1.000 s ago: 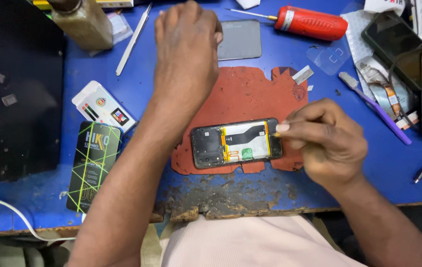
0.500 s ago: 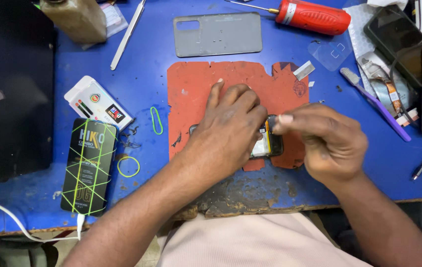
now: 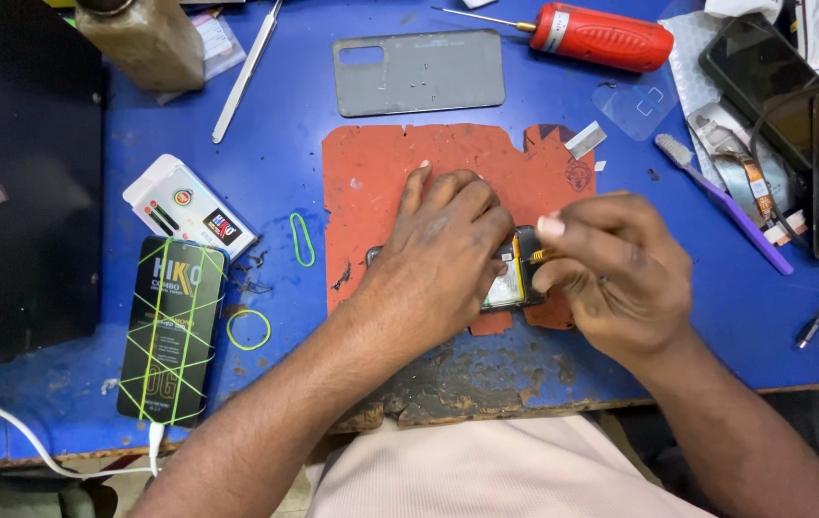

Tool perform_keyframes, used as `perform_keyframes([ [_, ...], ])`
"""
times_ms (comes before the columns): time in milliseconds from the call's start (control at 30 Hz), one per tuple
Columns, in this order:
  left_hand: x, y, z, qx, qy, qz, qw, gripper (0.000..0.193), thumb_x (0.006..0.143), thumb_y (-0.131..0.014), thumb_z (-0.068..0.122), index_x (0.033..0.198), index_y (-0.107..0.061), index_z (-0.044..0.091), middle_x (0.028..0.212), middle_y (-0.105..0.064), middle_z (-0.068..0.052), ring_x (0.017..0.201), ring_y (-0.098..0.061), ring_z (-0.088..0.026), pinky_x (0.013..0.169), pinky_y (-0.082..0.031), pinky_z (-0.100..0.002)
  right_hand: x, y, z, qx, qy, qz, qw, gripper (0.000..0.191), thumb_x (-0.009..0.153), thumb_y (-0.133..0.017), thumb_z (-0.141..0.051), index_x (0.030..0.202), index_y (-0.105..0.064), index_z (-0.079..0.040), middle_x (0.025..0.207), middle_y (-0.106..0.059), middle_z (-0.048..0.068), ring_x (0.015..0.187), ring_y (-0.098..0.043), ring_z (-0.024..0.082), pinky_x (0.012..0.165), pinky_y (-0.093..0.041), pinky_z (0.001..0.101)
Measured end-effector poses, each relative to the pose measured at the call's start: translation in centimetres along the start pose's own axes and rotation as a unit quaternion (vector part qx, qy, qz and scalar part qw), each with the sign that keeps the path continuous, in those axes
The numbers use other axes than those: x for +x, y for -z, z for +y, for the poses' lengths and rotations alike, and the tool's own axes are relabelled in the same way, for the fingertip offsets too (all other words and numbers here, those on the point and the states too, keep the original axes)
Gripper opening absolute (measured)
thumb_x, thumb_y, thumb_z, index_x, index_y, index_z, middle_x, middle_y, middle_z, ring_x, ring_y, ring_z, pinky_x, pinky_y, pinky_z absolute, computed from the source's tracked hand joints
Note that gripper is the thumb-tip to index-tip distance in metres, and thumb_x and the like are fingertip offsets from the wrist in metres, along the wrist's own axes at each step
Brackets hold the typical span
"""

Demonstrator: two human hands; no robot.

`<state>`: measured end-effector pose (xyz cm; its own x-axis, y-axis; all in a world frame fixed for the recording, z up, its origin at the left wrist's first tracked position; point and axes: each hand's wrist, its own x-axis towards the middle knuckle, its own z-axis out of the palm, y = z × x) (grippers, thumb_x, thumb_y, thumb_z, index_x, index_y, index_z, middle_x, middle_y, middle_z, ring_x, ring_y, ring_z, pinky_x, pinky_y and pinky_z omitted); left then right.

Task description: The person disassembles a smartphone by removing the back cover, unscrewing internal screws, and detaching the camera module. They then reassemble the device by reattaching the back cover and securing it with screws.

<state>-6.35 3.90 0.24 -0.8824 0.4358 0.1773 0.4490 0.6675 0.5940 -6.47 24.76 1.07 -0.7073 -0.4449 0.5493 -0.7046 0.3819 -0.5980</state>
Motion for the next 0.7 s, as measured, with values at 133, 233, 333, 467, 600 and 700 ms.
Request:
perform_keyframes([
  [133,0.2,-0.2,0.3,-0.011,-0.004,-0.002,1.000,0.034,0.077,-0.080,0.015,0.106,-0.068,0.003,0.116,-0.058,-0.014,0.126,-0.050,-0.035,0.115,-0.025,-0.066,-0.6,0.6,-0.5,0.012,-0.035,-0.014,0.999,0.044,0.092,-0.073,0.018,0.128,-0.064,-0.007,0.109,-0.067,0.011,0.088,-0.071,0.015,0.075,-0.061,0.0229],
  [233,0.6,-0.5,0.7,-0.012,-0.027,0.009,1.000,0.039,0.071,-0.080,0.020,0.104,-0.068,0.004,0.117,-0.058,-0.014,0.126,-0.049,-0.036,0.113,-0.024,-0.068,-0.8,0.9,-0.7,0.006,-0.042,0.011,0.999,0.045,0.095,-0.070,0.020,0.132,-0.061,-0.004,0.110,-0.066,0.012,0.095,-0.072,0.017,0.080,-0.064,0.0248],
  [333,0.9,-0.5,0.5,0.073,-0.054,0.037,0.995,0.041,0.064,-0.075,0.015,0.104,-0.068,0.006,0.118,-0.060,-0.012,0.129,-0.050,-0.034,0.115,-0.025,-0.068,-0.6,1.1,-0.7,-0.015,-0.052,0.031,0.998,0.045,0.098,-0.068,0.021,0.135,-0.059,-0.003,0.108,-0.066,0.012,0.095,-0.073,0.018,0.084,-0.063,0.0261],
  [467,2.1,0.5,-1.8,0.123,0.004,0.102,0.987,0.025,0.080,-0.064,-0.001,0.104,-0.068,0.006,0.116,-0.060,-0.013,0.128,-0.051,-0.034,0.118,-0.026,-0.065,0.4,0.5,0.1,-0.016,-0.057,0.028,0.998,0.045,0.099,-0.071,0.018,0.137,-0.058,-0.003,0.109,-0.065,0.013,0.096,-0.072,0.018,0.083,-0.062,0.0257],
  [600,3.1,1.4,-3.9,0.101,0.039,0.171,0.979,0.015,0.089,-0.065,0.001,0.103,-0.066,0.006,0.112,-0.059,-0.014,0.123,-0.052,-0.035,0.115,-0.028,-0.063,0.8,0.1,0.7,-0.028,-0.037,0.011,0.999,0.045,0.101,-0.074,0.014,0.138,-0.058,-0.004,0.107,-0.067,0.011,0.096,-0.072,0.017,0.084,-0.061,0.0254],
  [700,3.5,1.6,-4.9,0.098,0.049,0.197,0.974,0.012,0.092,-0.066,0.003,0.103,-0.066,0.006,0.110,-0.058,-0.013,0.120,-0.052,-0.036,0.113,-0.029,-0.061,0.7,0.2,0.9,-0.034,-0.034,0.008,0.999,0.045,0.101,-0.075,0.013,0.139,-0.058,-0.004,0.106,-0.068,0.010,0.096,-0.072,0.017,0.084,-0.061,0.0254],
])
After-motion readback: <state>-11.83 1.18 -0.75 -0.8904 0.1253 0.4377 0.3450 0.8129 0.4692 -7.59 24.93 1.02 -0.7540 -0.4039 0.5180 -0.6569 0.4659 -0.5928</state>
